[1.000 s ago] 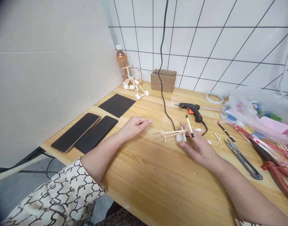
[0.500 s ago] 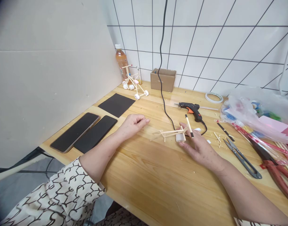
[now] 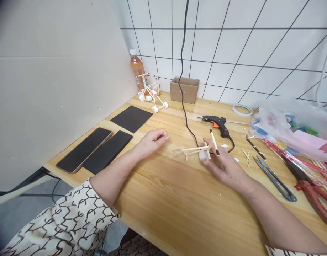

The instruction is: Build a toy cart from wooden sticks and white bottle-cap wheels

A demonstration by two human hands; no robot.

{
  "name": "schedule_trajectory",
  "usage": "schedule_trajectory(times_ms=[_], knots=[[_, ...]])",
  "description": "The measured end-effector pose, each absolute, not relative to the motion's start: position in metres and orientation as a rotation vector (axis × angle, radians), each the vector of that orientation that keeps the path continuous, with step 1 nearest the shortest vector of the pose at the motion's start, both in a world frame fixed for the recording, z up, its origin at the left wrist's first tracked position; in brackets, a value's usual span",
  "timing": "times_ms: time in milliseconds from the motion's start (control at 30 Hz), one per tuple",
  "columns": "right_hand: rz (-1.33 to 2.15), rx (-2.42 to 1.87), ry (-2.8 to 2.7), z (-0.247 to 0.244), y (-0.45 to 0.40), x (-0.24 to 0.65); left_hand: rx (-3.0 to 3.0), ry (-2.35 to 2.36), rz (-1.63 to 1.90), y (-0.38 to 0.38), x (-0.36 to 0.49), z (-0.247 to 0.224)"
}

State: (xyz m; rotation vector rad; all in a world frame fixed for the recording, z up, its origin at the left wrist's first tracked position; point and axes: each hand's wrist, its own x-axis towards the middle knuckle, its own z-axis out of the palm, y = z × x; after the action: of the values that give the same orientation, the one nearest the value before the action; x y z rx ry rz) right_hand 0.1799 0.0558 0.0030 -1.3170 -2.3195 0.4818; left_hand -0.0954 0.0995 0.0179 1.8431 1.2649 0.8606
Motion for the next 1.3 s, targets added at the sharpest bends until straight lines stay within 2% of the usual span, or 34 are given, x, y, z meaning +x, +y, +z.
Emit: schedule_trajectory(times_ms=[833, 1300], knots=[[0.47, -1.331, -2.311, 0.007, 0.055, 0.176, 1.908, 1.287, 0.808, 0.099, -0.095, 0.016], [0.496, -1.328, -2.324, 0.011, 0.055, 0.174, 1.847, 1.278, 0.912, 0.099, -0.096, 0.019]])
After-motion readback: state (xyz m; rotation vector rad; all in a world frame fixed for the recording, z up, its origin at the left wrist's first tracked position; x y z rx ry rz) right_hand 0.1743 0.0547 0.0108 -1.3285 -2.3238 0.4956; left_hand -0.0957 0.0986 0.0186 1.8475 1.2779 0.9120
